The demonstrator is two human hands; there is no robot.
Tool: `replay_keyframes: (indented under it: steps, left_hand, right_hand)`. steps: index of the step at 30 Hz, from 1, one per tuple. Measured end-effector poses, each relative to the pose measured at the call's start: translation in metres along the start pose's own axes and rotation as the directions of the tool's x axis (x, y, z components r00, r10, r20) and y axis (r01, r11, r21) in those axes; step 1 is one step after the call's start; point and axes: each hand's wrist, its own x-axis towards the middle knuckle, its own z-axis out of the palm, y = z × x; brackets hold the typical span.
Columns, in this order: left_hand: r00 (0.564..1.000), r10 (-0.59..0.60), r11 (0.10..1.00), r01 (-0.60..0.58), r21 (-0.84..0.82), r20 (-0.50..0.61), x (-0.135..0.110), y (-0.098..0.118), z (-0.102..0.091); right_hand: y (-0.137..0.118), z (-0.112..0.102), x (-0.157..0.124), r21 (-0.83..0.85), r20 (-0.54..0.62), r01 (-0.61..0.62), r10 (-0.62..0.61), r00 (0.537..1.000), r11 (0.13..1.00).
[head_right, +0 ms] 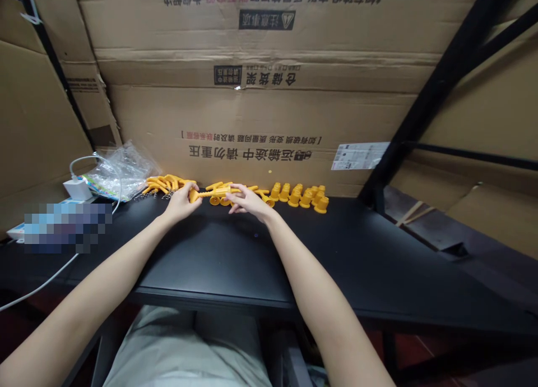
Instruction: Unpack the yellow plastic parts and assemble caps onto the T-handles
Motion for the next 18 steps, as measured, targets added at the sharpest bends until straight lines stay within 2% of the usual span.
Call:
replay_keyframes:
  steps: [5, 10, 13, 18]
  left_hand:
    - [1.000, 0.020, 0.999, -0.020, 0.028, 0.004, -0.002, 0.005, -0.003]
    - [1.000, 0.027, 0.998, -0.026, 0.050, -0.014, -0.004, 0.011, -0.003]
    - [0.999, 0.032, 0.998, -0.031, 0.056, -0.024, -0.005, 0.013, -0.002]
    - [0.998, 0.058, 0.996, -0.055, 0.073, -0.036, -0.005, 0.015, -0.003]
  right_hand:
    - [0.003, 0.002, 0.001, -0.029, -0.001, 0.077, -0.077, 0.997, 0.997]
    - [-0.002, 0.015, 0.000, 0.020, -0.105, 0.117, -0.114, 0.988, 0.993]
    - [-0.004, 0.019, -0.002, 0.058, -0.152, 0.078, -0.069, 0.986, 0.995]
    - [-0.004, 0.019, 0.000, 0.165, -0.158, -0.092, 0.118, 0.980, 0.982]
